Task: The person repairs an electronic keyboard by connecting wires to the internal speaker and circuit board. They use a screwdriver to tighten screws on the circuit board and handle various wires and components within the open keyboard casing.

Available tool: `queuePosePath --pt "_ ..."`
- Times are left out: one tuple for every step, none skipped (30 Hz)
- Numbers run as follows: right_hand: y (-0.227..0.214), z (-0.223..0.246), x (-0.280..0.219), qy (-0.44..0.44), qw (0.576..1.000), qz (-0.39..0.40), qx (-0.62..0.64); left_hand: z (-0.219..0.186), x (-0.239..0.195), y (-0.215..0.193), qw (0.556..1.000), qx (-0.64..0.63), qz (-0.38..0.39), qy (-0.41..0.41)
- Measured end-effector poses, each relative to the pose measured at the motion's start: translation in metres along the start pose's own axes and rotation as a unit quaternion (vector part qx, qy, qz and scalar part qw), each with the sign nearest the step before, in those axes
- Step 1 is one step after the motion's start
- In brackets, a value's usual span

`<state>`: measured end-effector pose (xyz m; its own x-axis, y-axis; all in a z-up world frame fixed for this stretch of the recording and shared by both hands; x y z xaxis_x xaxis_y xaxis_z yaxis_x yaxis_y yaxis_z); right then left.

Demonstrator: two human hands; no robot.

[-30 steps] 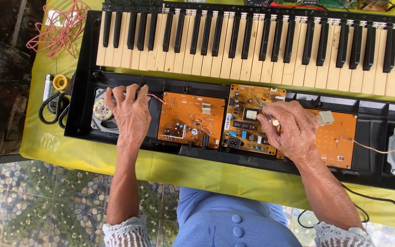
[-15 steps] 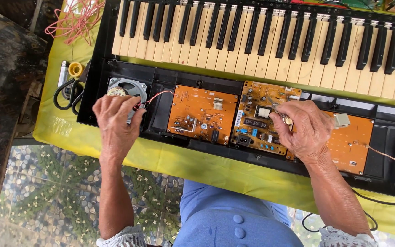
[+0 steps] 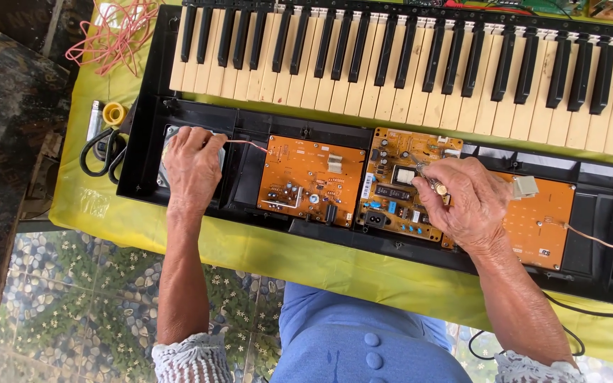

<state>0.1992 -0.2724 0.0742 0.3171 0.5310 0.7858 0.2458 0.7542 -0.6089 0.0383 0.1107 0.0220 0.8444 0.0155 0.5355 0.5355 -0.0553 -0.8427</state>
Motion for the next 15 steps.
queuePosePath --pt "0.000 0.000 -0.001 -0.001 1.000 -0.001 0.000 0.001 -0.004 0.007 1.000 0.001 -0.001 0.000" --pt "0.001 -0.001 -0.001 -0.002 1.000 -0.002 0.001 0.002 -0.007 0.015 1.000 0.011 0.005 -0.003" --pt "0.001 -0.001 -0.001 -0.003 1.000 -0.004 0.002 0.004 -0.010 0.024 1.000 0.021 0.010 -0.005" --pt "0.000 0.000 0.001 -0.003 1.000 -0.005 0.002 -0.003 -0.005 0.018 1.000 0.021 0.010 -0.004" --pt "0.000 0.001 0.002 -0.003 1.000 -0.004 0.004 -0.011 0.000 0.013 1.000 0.021 0.012 -0.003" --pt "-0.001 0.002 0.003 -0.004 1.000 -0.003 0.007 -0.018 0.004 0.007 1.000 0.020 0.014 -0.003" --pt "-0.001 0.003 0.005 -0.003 1.000 -0.002 0.009 -0.013 0.002 0.009 1.000 0.020 0.016 -0.004" --pt "-0.002 0.004 0.006 -0.005 1.000 -0.003 0.013 -0.009 0.001 0.011 1.000 0.019 0.018 -0.004" --pt "-0.002 0.005 0.008 -0.008 1.000 -0.004 0.017 -0.004 0.000 0.013 1.000 0.018 0.019 -0.003" --pt "-0.001 0.004 0.006 -0.007 1.000 -0.004 0.018 -0.010 0.003 0.002 1.000 0.018 0.020 -0.004" --pt "-0.001 0.002 0.005 -0.005 1.000 -0.007 0.019 -0.015 0.007 -0.009 1.000 0.014 0.006 -0.009" --pt "-0.001 0.001 0.003 -0.004 1.000 -0.011 0.020 -0.020 0.011 -0.020 1.000 0.010 -0.007 -0.014" --pt "-0.002 0.002 0.004 -0.003 1.000 -0.011 0.020 -0.033 0.012 -0.019 1.000 0.011 -0.006 -0.014" --pt "-0.003 0.003 0.005 -0.002 1.000 -0.006 0.020 -0.044 0.012 -0.020 0.999 0.020 -0.013 -0.021" --pt "-0.003 0.004 0.007 -0.001 1.000 -0.003 0.022 -0.055 0.012 -0.021 0.999 0.031 -0.020 -0.028"
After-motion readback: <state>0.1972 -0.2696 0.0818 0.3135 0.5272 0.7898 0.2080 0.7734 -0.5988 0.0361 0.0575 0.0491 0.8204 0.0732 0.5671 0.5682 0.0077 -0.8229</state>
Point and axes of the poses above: each hand's wrist, its own x-axis towards the middle knuckle, its own y-axis out of the palm, z = x × y, the point moved 6 cm from there along x, towards the middle knuckle, and after that the axes turned 11 degrees about -x, right-handed, at the moved point
